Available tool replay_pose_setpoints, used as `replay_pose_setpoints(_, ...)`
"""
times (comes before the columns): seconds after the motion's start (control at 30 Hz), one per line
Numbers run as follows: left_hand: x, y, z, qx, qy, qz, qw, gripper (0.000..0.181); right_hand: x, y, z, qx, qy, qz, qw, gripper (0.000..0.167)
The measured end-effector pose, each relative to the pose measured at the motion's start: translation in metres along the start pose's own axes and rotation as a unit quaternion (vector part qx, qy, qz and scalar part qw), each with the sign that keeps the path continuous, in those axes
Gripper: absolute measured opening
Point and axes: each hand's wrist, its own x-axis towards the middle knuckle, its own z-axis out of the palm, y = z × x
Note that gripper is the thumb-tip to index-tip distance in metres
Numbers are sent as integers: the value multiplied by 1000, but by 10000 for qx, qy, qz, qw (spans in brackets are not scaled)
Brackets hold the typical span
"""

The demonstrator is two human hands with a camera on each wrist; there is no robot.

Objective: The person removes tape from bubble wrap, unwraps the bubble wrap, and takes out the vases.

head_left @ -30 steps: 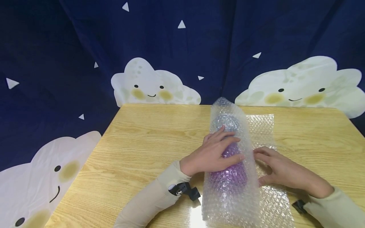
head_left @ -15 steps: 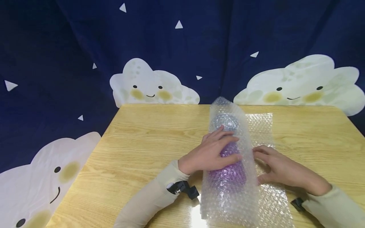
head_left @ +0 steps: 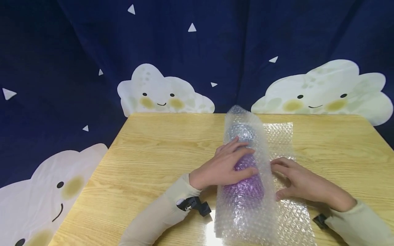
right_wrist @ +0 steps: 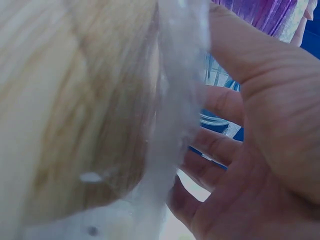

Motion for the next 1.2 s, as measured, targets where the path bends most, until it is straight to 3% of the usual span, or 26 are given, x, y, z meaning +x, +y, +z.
replay_pose_setpoints(0.7, -5, -5, -4, -51, -36, -92, 9999, 70, 0, -1, 0, 12, -75, 98, 9999, 105)
replay_pose_setpoints(1.2, -11, -12, 1, -161, 40, -199, 9997, 70, -1, 0, 1, 35, -38, 70, 10000, 101)
